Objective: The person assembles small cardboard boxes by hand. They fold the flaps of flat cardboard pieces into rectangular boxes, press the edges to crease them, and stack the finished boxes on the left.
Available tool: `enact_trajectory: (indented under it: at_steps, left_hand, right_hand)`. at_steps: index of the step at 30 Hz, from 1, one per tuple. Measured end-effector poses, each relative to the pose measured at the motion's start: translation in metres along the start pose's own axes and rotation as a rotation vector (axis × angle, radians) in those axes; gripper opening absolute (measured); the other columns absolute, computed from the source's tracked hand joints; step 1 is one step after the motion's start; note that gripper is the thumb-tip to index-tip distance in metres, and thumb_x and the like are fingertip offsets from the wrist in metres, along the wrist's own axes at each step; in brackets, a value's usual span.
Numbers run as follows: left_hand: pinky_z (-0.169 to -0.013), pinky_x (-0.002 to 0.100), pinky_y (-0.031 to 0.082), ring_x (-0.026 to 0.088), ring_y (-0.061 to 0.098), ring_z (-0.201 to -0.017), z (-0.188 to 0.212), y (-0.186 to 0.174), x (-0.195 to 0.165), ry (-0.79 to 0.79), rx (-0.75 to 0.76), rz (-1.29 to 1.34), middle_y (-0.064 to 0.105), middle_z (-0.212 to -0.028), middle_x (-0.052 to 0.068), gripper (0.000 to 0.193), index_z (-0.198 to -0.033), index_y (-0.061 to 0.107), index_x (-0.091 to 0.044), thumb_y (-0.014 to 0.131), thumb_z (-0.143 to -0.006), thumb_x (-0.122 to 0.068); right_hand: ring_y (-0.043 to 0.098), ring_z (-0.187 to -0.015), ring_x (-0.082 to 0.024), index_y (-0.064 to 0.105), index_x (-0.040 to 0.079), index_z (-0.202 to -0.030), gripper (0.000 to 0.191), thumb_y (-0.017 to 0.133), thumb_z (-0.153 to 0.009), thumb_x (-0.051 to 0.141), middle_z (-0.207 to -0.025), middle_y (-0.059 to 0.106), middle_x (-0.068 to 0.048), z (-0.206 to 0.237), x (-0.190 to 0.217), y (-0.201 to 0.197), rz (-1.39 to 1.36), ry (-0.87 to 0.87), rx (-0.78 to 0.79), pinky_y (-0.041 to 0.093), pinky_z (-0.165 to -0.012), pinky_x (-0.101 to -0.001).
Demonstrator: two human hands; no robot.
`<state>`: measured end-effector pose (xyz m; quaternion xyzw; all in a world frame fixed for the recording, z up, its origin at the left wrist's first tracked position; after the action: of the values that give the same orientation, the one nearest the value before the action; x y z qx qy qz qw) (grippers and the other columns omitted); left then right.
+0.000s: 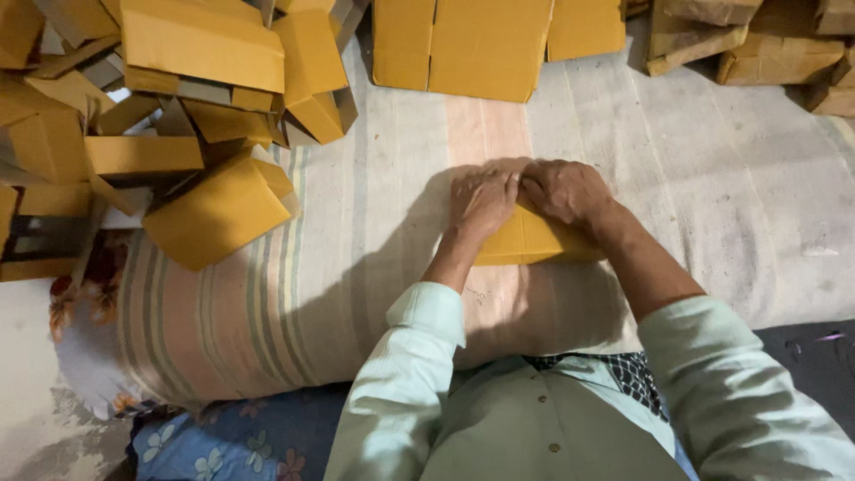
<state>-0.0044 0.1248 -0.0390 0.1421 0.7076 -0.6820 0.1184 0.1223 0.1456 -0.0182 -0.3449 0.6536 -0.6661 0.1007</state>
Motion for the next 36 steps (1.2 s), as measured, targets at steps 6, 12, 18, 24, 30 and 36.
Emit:
enact_trajectory:
  at_steps: [6, 12, 18, 24, 30, 36]
  left_hand:
    - [-0.111, 0.046, 0.047, 0.034, 0.051, -0.135, 0.034, -0.005, 0.014, -0.109, 0.035, 0.266, 0.044, -0.151, 0.015, 0.050, -0.143, 0.058, -0.020, 0.033, -0.109, -0.047]
    - [-0.115, 0.049, 0.037, 0.044, 0.018, -0.152, 0.115, -0.023, 0.002, 0.125, -0.075, 0.443, -0.002, -0.168, 0.024, 0.104, -0.157, 0.035, -0.016, 0.088, -0.069, -0.035]
    - [-0.120, 0.045, 0.044, 0.044, 0.025, -0.157, 0.113, -0.030, -0.015, 0.172, -0.326, 0.437, 0.016, -0.171, 0.020, 0.118, -0.157, 0.042, -0.014, 0.100, -0.055, -0.031]
    - [-0.122, 0.057, 0.023, 0.041, 0.015, -0.154, 0.068, -0.032, -0.019, 0.105, -0.168, 0.063, 0.018, -0.167, 0.013, 0.118, -0.151, 0.040, -0.016, 0.098, -0.053, -0.043]
    - [-0.127, 0.056, 0.013, 0.033, 0.013, -0.158, 0.073, -0.027, -0.042, 0.178, -0.049, -0.207, 0.022, -0.170, 0.008, 0.112, -0.161, 0.030, -0.009, 0.090, -0.070, -0.033]
    - [-0.125, 0.057, 0.011, 0.032, 0.015, -0.156, 0.081, -0.023, -0.030, 0.163, -0.059, -0.026, 0.022, -0.166, 0.017, 0.086, -0.154, 0.032, 0.002, 0.068, -0.089, -0.042]
  right_hand:
    - [0.059, -0.128, -0.043, 0.054, 0.010, -0.138, 0.039, 0.049, -0.108, 0.035, -0.145, 0.057, -0.016, 0.060, -0.009, -0.014, 0.272, -0.095, -0.157, 0.049, -0.109, -0.0551]
    - [0.030, -0.138, -0.060, 0.035, 0.015, -0.155, 0.110, 0.081, -0.064, 0.057, -0.159, 0.012, -0.035, 0.122, 0.017, -0.037, -0.218, 0.087, -0.230, 0.040, -0.106, -0.0586]
    - [0.025, -0.151, -0.044, 0.034, 0.024, -0.159, 0.116, 0.083, -0.056, 0.047, -0.168, 0.016, -0.026, 0.106, 0.007, -0.030, -0.155, 0.220, -0.129, 0.034, -0.120, -0.0527]
    - [0.012, -0.153, -0.037, 0.021, 0.003, -0.161, 0.124, 0.071, -0.071, 0.071, -0.168, 0.015, -0.018, 0.059, 0.010, -0.017, 0.639, 0.107, -0.021, 0.009, -0.122, -0.0559]
    - [0.008, -0.156, -0.034, 0.015, -0.004, -0.157, 0.118, 0.055, -0.083, 0.078, -0.168, 0.013, -0.023, 0.054, 0.041, 0.005, 0.481, -0.061, 0.256, 0.005, -0.126, -0.0452]
    - [0.012, -0.152, -0.035, 0.023, 0.000, -0.158, 0.094, 0.031, -0.097, 0.071, -0.164, 0.019, -0.023, 0.064, 0.020, -0.017, 0.249, -0.035, -0.130, 0.009, -0.121, -0.0496]
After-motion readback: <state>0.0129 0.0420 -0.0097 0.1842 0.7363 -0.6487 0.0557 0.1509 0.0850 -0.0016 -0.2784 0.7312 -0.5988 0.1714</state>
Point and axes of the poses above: each hand's wrist, its own z-axis away from the middle knuckle, its own y-axis out of the palm, x = y × z, the point moved 8 cm from there along -z, towards the middle knuckle
